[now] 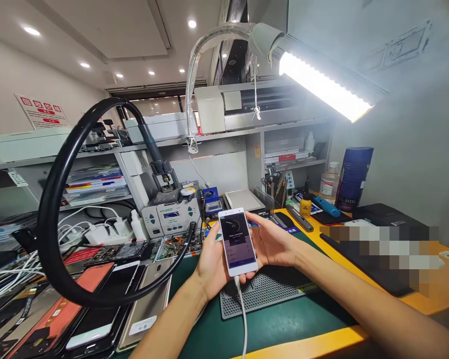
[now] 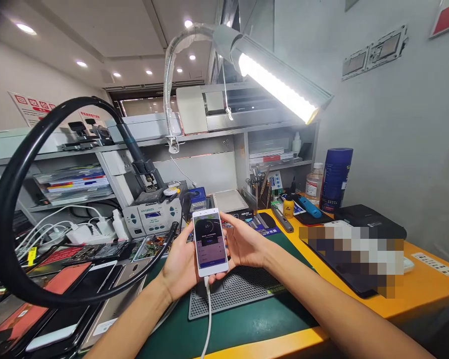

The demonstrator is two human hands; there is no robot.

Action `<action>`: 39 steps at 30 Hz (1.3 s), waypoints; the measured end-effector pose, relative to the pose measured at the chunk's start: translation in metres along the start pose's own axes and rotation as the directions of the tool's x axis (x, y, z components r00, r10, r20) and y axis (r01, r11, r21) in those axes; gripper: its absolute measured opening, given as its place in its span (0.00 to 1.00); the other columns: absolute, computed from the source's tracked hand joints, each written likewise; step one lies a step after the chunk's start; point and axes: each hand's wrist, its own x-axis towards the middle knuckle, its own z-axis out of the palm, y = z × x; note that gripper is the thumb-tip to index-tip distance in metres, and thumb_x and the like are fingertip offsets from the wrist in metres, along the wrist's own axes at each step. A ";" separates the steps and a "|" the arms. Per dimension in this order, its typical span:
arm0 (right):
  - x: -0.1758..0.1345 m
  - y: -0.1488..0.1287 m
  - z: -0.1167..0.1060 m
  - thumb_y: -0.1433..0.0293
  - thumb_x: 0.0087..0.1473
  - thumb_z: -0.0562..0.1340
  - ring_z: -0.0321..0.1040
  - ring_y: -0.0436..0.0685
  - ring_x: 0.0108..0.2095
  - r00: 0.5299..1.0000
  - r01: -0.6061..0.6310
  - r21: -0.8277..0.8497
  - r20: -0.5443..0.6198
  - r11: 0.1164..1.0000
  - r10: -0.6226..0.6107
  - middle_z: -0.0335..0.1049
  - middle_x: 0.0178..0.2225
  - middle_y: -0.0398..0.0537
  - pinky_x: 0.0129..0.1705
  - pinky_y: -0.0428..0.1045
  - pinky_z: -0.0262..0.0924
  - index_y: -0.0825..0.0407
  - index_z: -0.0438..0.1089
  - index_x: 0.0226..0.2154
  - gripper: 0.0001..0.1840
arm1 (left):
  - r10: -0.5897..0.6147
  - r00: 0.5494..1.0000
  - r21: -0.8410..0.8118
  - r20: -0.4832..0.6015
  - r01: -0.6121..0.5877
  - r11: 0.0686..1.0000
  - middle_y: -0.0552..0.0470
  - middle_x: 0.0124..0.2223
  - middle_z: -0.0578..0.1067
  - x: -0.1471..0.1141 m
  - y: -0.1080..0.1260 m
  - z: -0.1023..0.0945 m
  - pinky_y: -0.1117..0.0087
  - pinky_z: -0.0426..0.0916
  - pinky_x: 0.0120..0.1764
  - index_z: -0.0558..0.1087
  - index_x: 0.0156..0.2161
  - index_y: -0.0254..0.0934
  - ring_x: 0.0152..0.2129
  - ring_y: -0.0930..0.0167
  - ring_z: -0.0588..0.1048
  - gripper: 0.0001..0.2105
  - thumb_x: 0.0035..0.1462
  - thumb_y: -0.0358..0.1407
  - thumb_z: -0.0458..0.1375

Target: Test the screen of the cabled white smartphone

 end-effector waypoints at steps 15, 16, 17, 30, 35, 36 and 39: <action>-0.003 0.002 0.017 0.46 0.65 0.47 0.70 0.57 0.29 0.907 0.152 -0.454 -0.288 0.878 -0.306 0.75 0.42 0.58 0.25 0.51 0.67 0.56 0.74 0.44 0.33 | 0.004 0.999 -0.004 0.043 -0.003 1.000 0.33 0.48 0.75 0.001 0.003 -0.002 0.64 0.73 0.20 0.75 0.50 0.28 0.32 0.59 0.77 0.33 0.64 0.58 0.43; -0.002 0.004 0.016 0.46 0.64 0.48 0.70 0.57 0.29 0.896 0.166 -0.476 -0.293 0.864 -0.334 0.76 0.42 0.58 0.25 0.50 0.66 0.56 0.74 0.44 0.33 | 0.007 0.999 -0.001 0.044 -0.007 1.000 0.33 0.48 0.75 0.002 0.003 -0.003 0.63 0.74 0.20 0.74 0.51 0.28 0.33 0.59 0.77 0.33 0.64 0.57 0.44; 0.000 0.006 0.015 0.46 0.64 0.48 0.71 0.57 0.29 0.886 0.180 -0.495 -0.294 0.850 -0.359 0.76 0.41 0.58 0.24 0.50 0.66 0.56 0.74 0.44 0.34 | 0.009 0.999 0.002 0.045 -0.009 1.000 0.33 0.49 0.75 0.002 0.003 -0.003 0.63 0.74 0.21 0.74 0.51 0.28 0.33 0.60 0.76 0.32 0.64 0.57 0.45; 0.003 0.001 0.001 0.51 0.59 0.59 0.70 0.53 0.25 0.554 0.375 -0.678 -0.383 0.632 -0.739 0.70 0.33 0.49 0.19 0.46 0.66 0.54 0.68 0.34 0.22 | 0.040 0.999 -0.024 0.025 -0.040 0.999 0.33 0.51 0.74 0.000 0.003 -0.003 0.59 0.76 0.22 0.70 0.59 0.30 0.36 0.57 0.76 0.33 0.64 0.56 0.45; 0.006 0.004 0.003 0.48 0.53 0.64 0.68 0.51 0.23 0.568 0.422 -0.606 -0.402 0.674 -0.718 0.68 0.28 0.46 0.18 0.45 0.64 0.55 0.69 0.32 0.24 | 0.053 0.997 -0.022 0.051 -0.052 0.998 0.36 0.52 0.75 -0.001 0.004 -0.002 0.60 0.76 0.22 0.71 0.59 0.33 0.38 0.58 0.76 0.30 0.65 0.54 0.46; 0.007 0.004 0.004 0.48 0.52 0.64 0.67 0.51 0.23 0.567 0.427 -0.594 -0.411 0.682 -0.714 0.68 0.27 0.45 0.18 0.45 0.64 0.55 0.69 0.32 0.25 | 0.052 0.997 -0.016 0.049 -0.052 0.999 0.36 0.51 0.75 -0.001 0.004 -0.002 0.60 0.75 0.21 0.71 0.59 0.32 0.37 0.58 0.76 0.31 0.65 0.54 0.45; 0.007 0.004 0.006 0.49 0.50 0.67 0.67 0.50 0.22 0.559 0.435 -0.565 -0.440 0.701 -0.703 0.68 0.26 0.45 0.18 0.44 0.64 0.55 0.69 0.29 0.24 | 0.064 0.997 -0.001 0.050 -0.064 0.998 0.36 0.55 0.73 -0.001 0.004 -0.001 0.61 0.76 0.22 0.72 0.58 0.30 0.41 0.57 0.76 0.31 0.65 0.54 0.44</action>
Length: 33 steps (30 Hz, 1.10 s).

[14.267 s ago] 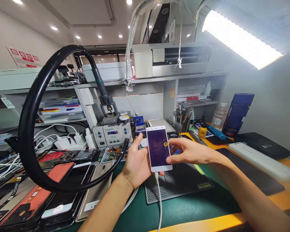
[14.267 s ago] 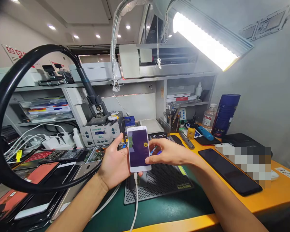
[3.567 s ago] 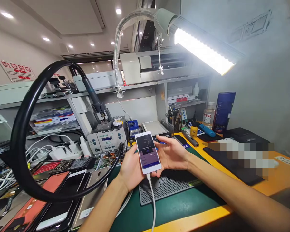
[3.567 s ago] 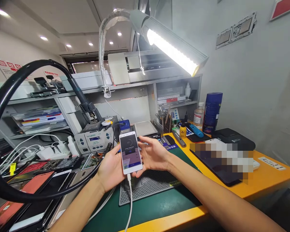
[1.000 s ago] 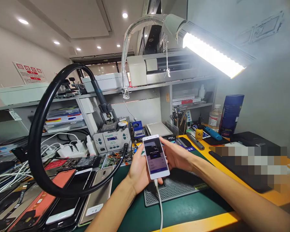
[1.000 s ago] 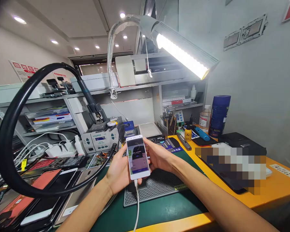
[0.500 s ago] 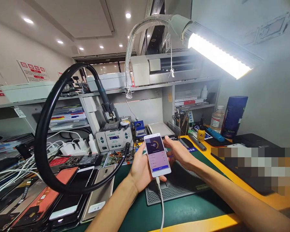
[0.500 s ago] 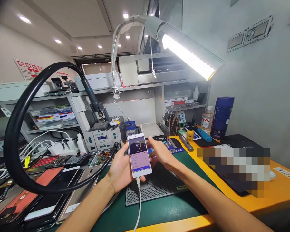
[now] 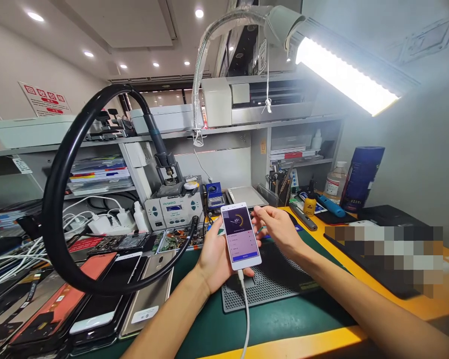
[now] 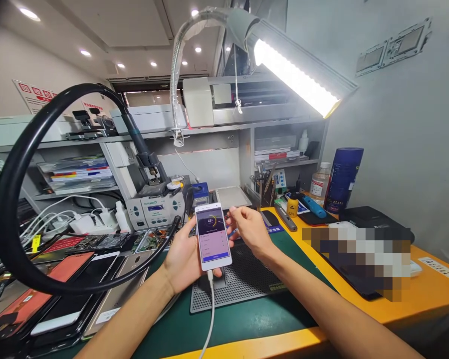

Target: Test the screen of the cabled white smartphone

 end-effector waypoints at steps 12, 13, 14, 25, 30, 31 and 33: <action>0.004 0.014 0.001 0.44 0.58 0.54 0.57 0.48 0.11 0.990 -0.122 -0.035 -0.078 0.992 0.119 0.51 0.12 0.35 0.09 0.43 0.51 0.49 0.55 0.20 0.29 | -0.021 0.996 0.051 -0.084 0.026 0.998 0.30 0.49 0.76 -0.003 0.005 -0.003 0.57 0.75 0.25 0.72 0.55 0.26 0.34 0.55 0.77 0.33 0.66 0.55 0.41; 0.004 0.017 0.001 0.43 0.58 0.54 0.56 0.48 0.10 0.988 -0.135 -0.059 -0.084 0.989 0.130 0.52 0.12 0.36 0.09 0.43 0.49 0.49 0.55 0.19 0.31 | -0.022 0.995 0.053 -0.097 0.027 0.998 0.30 0.48 0.76 -0.003 0.005 -0.002 0.57 0.75 0.24 0.72 0.55 0.26 0.33 0.55 0.77 0.33 0.66 0.54 0.41; 0.005 0.019 0.000 0.42 0.58 0.53 0.56 0.49 0.10 0.986 -0.147 -0.086 -0.088 0.985 0.139 0.53 0.12 0.38 0.08 0.43 0.49 0.49 0.55 0.18 0.32 | -0.024 0.993 0.055 -0.111 0.030 0.998 0.30 0.48 0.76 -0.003 0.005 -0.002 0.57 0.74 0.24 0.72 0.54 0.25 0.32 0.55 0.77 0.33 0.66 0.55 0.41; 0.012 0.024 -0.008 0.58 0.64 0.51 0.58 0.52 0.25 0.977 0.080 -0.484 -0.137 0.872 -0.166 0.63 0.21 0.43 0.30 0.47 0.52 0.50 0.61 0.20 0.24 | -0.001 0.984 0.044 -0.177 0.008 0.999 0.28 0.46 0.76 -0.005 0.006 0.001 0.54 0.74 0.24 0.70 0.54 0.26 0.30 0.54 0.78 0.33 0.65 0.56 0.43; 0.022 0.016 -0.027 0.60 0.64 0.47 0.59 0.56 0.29 0.960 0.057 -0.539 -0.202 0.840 -0.195 0.62 0.24 0.43 0.34 0.49 0.52 0.48 0.60 0.24 0.20 | 0.003 0.981 0.002 -0.192 -0.003 1.000 0.34 0.41 0.77 -0.005 0.007 0.002 0.57 0.76 0.25 0.71 0.54 0.29 0.31 0.57 0.78 0.30 0.65 0.55 0.46; 0.023 0.016 -0.030 0.61 0.64 0.48 0.59 0.56 0.29 0.959 0.049 -0.535 -0.210 0.843 -0.188 0.62 0.25 0.43 0.34 0.49 0.52 0.48 0.61 0.25 0.18 | 0.003 0.982 0.002 -0.189 -0.003 1.000 0.34 0.41 0.77 -0.005 0.007 0.002 0.57 0.75 0.25 0.71 0.54 0.29 0.32 0.56 0.78 0.30 0.65 0.55 0.46; 0.024 0.017 -0.033 0.63 0.61 0.50 0.59 0.55 0.29 0.965 0.040 -0.509 -0.203 0.860 -0.165 0.62 0.26 0.43 0.33 0.48 0.53 0.48 0.61 0.29 0.13 | 0.003 0.984 0.009 -0.178 -0.002 1.000 0.32 0.42 0.77 -0.004 0.006 0.001 0.56 0.75 0.24 0.71 0.54 0.28 0.32 0.55 0.78 0.31 0.64 0.55 0.46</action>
